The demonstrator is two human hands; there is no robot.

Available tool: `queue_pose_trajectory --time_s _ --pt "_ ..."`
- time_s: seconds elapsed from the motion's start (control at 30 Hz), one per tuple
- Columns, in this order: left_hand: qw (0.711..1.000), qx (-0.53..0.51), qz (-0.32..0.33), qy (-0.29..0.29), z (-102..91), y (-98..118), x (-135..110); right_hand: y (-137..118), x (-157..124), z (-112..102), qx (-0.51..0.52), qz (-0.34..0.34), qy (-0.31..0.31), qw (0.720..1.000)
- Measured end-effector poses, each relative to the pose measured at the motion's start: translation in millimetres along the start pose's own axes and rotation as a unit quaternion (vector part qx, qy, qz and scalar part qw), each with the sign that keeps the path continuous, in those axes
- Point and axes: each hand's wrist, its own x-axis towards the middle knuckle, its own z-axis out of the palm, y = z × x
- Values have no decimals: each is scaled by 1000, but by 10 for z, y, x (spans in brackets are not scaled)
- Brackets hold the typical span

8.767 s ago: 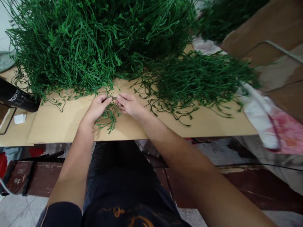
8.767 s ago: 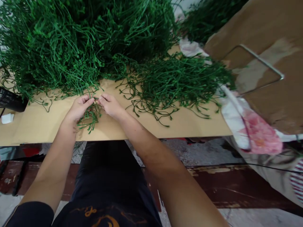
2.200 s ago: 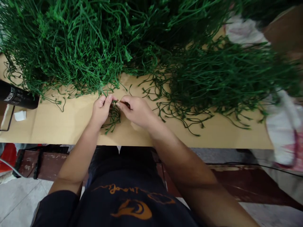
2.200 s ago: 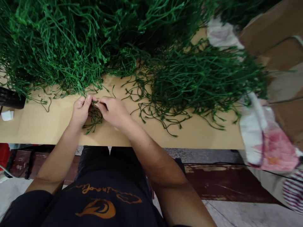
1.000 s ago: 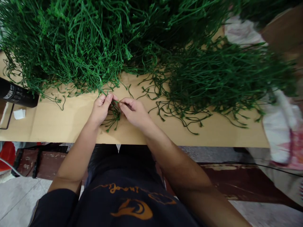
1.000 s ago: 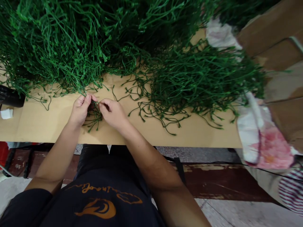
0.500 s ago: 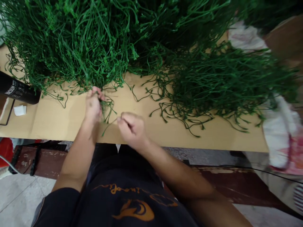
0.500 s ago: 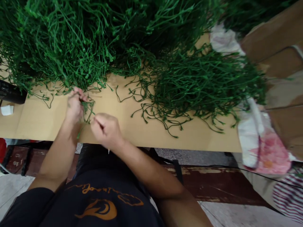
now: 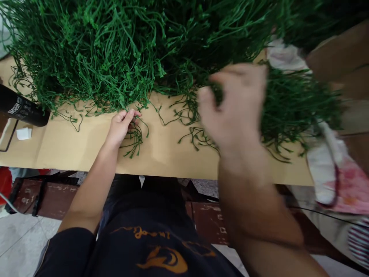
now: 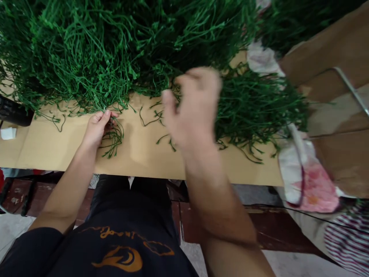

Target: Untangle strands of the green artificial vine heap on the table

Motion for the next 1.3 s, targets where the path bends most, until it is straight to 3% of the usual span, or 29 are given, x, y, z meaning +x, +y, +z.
queue_pose_trajectory --time_s 0.13,0.23,0.33,0.43,0.53,0.63,0.77,0.87,0.93,1.0,1.07,1.1,1.17,1.23,1.3 --pt "999 -25 10 -20 1 -20 2 -670 -166 483 179 4 -194 964" --pt "997 -65 15 -33 -20 -34 -23 -883 -170 711 212 49 -256 942" --pt "998 -55 10 -17 -34 -36 -28 -822 -141 743 213 55 -233 947" --pt "1000 -29 -1 -10 -20 -27 -6 -700 -151 719 228 36 -166 959" --pt "999 -41 -12 -22 7 -5 15 -678 -196 731 256 -13 -84 963" --pt "997 -80 -21 -12 22 28 10 -755 -229 775 318 -85 -31 944" --pt "993 -112 -24 14 34 60 -16 -826 -245 818 371 -132 -76 916" --pt "993 -111 -37 5 47 46 12 -850 -298 756 385 -102 -91 913" --pt "990 -128 -38 50 44 38 64 -925 -380 629 415 -78 -85 902" --pt "978 -166 -38 122 28 51 119 -1052 -471 442 454 -114 -99 878" --pt "967 -204 -42 144 4 88 141 -1156 -511 236 457 -199 -113 859" --pt "966 -220 -47 128 -8 112 135 -1167 -494 140 433 -232 -106 864" --pt "963 -248 -62 80 -34 157 90 -1056 -382 -28 342 -234 -66 908" --pt "955 -283 -82 42 -66 189 26 -775 -199 -166 216 -157 -22 963" --pt "943 -315 -105 17 -107 209 -26 -404 -11 -286 93 -68 -22 993"
